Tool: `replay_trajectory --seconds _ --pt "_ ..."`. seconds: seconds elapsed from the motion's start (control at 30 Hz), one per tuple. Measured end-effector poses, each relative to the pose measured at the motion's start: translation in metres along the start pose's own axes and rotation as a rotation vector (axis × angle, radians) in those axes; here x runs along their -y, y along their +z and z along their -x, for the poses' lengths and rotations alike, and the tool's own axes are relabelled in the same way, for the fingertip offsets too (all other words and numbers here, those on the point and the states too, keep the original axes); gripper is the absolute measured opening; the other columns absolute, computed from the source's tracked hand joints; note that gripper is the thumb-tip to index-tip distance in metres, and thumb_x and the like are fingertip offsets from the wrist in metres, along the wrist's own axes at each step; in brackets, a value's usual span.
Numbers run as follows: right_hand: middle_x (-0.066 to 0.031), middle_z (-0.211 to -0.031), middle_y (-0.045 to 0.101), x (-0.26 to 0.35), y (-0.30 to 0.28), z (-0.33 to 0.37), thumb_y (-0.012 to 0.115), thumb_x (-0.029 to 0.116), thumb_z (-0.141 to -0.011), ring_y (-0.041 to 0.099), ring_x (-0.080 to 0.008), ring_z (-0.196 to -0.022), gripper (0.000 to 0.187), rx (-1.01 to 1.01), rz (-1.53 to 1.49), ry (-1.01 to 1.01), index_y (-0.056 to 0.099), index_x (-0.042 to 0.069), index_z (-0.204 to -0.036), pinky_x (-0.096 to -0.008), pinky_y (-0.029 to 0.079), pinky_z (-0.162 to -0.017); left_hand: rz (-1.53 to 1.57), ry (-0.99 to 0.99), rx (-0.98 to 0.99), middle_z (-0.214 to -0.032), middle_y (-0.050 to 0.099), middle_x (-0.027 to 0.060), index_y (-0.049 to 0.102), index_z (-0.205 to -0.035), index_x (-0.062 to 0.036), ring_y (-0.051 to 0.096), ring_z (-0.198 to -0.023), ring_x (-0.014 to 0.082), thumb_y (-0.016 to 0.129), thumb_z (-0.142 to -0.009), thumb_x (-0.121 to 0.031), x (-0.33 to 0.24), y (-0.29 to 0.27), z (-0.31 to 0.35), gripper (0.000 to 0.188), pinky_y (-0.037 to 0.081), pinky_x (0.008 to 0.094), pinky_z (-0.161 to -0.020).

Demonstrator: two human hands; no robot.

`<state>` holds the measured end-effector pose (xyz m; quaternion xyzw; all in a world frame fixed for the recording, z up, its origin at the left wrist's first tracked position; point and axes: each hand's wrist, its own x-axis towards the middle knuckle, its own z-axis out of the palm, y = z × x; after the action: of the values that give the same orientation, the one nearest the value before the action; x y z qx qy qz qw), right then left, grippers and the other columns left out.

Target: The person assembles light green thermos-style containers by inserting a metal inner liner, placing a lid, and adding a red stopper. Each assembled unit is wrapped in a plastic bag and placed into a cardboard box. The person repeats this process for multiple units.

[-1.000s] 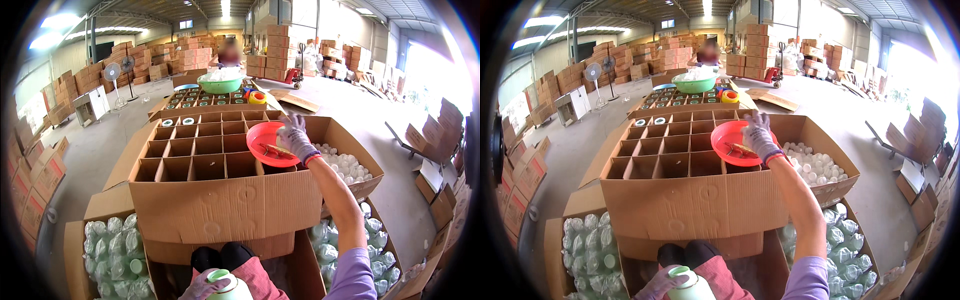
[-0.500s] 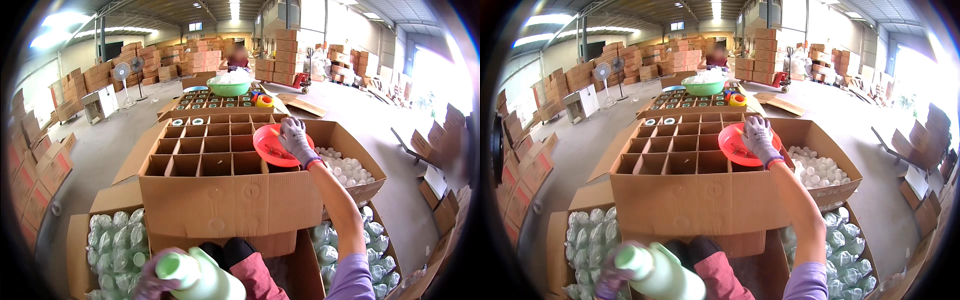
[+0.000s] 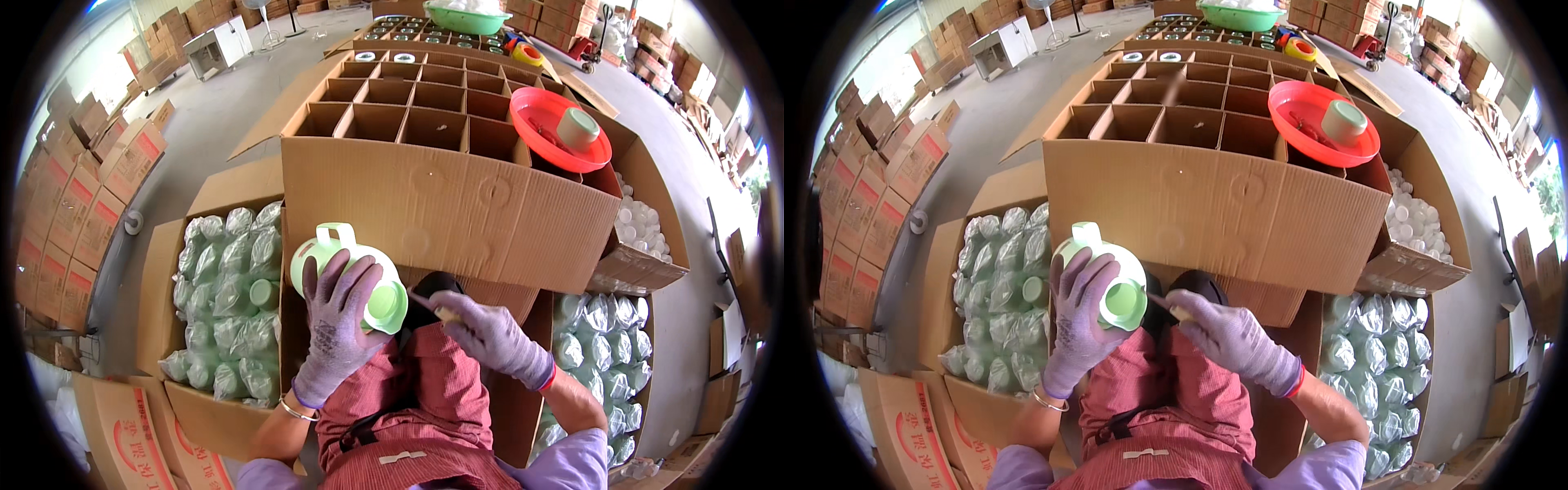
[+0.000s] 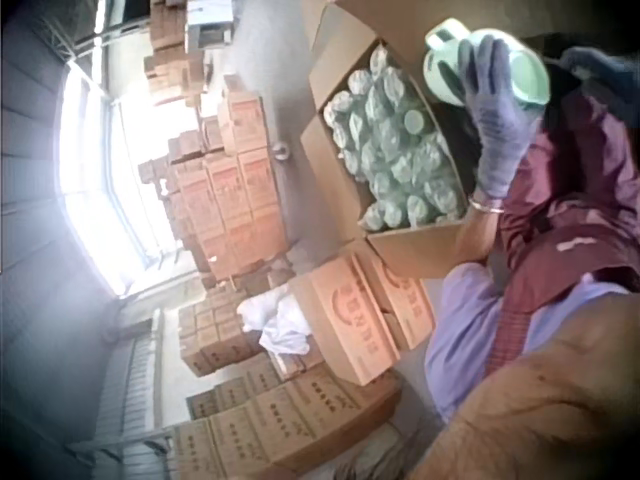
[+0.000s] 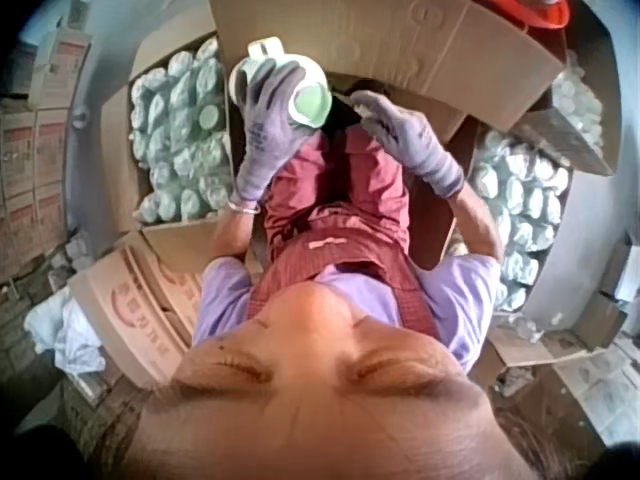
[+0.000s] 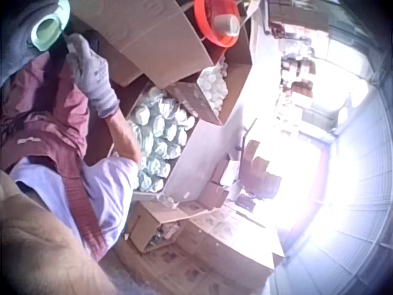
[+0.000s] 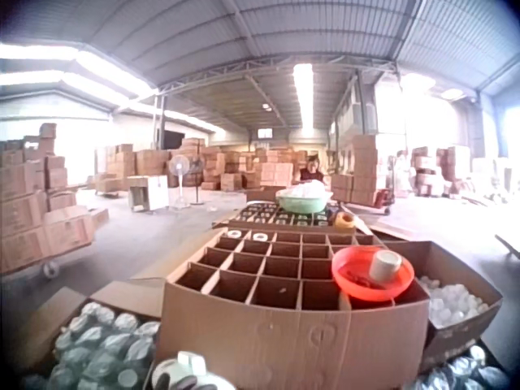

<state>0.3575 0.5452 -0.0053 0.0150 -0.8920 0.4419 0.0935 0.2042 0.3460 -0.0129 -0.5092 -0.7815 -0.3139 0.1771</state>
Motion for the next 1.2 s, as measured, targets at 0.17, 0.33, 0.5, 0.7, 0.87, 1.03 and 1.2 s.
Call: replay_trajectory --seconds 0.17,0.33,0.5,0.7,0.87,1.03,1.2 --pt "-0.0113 -0.083 0.061 -0.003 0.005 0.006 0.057 0.014 -0.092 0.066 -0.0298 -0.064 0.04 0.014 0.51 -0.147 0.049 0.005 -0.131 -0.0383 0.053 -0.052 -0.07 0.036 0.032 -0.13 0.053 0.0064 0.056 -0.125 -0.0101 0.044 -0.129 0.0318 0.084 -0.055 -0.023 -0.006 0.011 -0.001 0.077 0.021 0.0649 -0.11" --pt "-0.0091 -0.077 0.058 -0.001 0.001 -0.002 0.064 0.021 -0.088 0.066 -0.0253 -0.062 0.054 0.118 0.739 -0.073 0.047 0.01 -0.139 -0.0358 0.054 -0.05 -0.089 0.041 0.054 -0.129 0.053 0.0058 0.056 -0.125 -0.0109 0.044 -0.128 0.0315 0.083 -0.054 -0.022 -0.007 0.017 -0.002 0.077 0.022 0.0647 -0.11" --pt "-0.0065 -0.075 0.056 -0.015 0.007 -0.009 0.065 0.025 -0.086 0.065 -0.0223 -0.059 0.058 -0.011 0.853 -0.162 0.047 0.009 -0.14 -0.0329 0.053 -0.049 -0.145 0.097 0.109 -0.129 0.053 0.0081 0.057 -0.125 -0.008 0.044 -0.127 0.0336 0.082 -0.058 -0.025 -0.008 0.018 -0.003 0.074 0.023 0.0645 -0.111" --pt "-0.0079 -0.07 0.058 -0.005 0.007 -0.013 0.057 0.019 -0.089 0.062 -0.0198 -0.051 0.043 0.159 0.97 -0.118 0.051 -0.002 -0.126 -0.0393 0.051 -0.044 -0.198 0.141 0.136 -0.13 0.053 0.0083 0.056 -0.127 -0.0066 0.044 -0.128 0.0344 0.08 -0.062 -0.029 -0.006 0.026 0.002 0.073 0.022 0.0655 -0.111" --pt "-0.0088 -0.062 0.058 0.004 0.013 -0.013 0.059 0.018 -0.088 0.063 -0.0239 -0.049 0.022 0.085 0.911 -0.044 0.05 0.0 -0.098 -0.0391 0.051 -0.042 -0.227 0.143 0.129 -0.129 0.054 0.0081 0.057 -0.126 -0.0068 0.045 -0.127 0.0337 0.077 -0.066 -0.031 -0.008 0.029 0.004 0.068 0.021 0.0662 -0.112" --pt "-0.0097 -0.062 0.058 0.0 0.025 -0.008 0.054 0.012 -0.088 0.062 -0.0226 -0.048 0.023 0.151 0.831 0.113 0.051 0.0 -0.107 -0.037 0.047 -0.038 -0.246 0.137 0.062 -0.126 0.057 0.004 0.061 -0.122 -0.0103 0.05 -0.122 0.0266 0.078 -0.063 -0.026 -0.01 0.034 0.01 0.064 0.021 0.0669 -0.111" --pt "-0.0125 -0.062 0.062 -0.017 0.039 0.001 0.053 0.01 -0.09 0.067 -0.0278 -0.057 0.014 0.174 0.554 0.097 0.051 -0.003 -0.094 -0.039 0.05 -0.046 -0.292 0.141 0.02 -0.124 0.059 0.0024 0.064 -0.117 -0.0114 0.052 -0.119 0.0247 0.078 -0.068 -0.03 -0.007 0.045 0.024 0.055 0.02 0.0671 -0.111"
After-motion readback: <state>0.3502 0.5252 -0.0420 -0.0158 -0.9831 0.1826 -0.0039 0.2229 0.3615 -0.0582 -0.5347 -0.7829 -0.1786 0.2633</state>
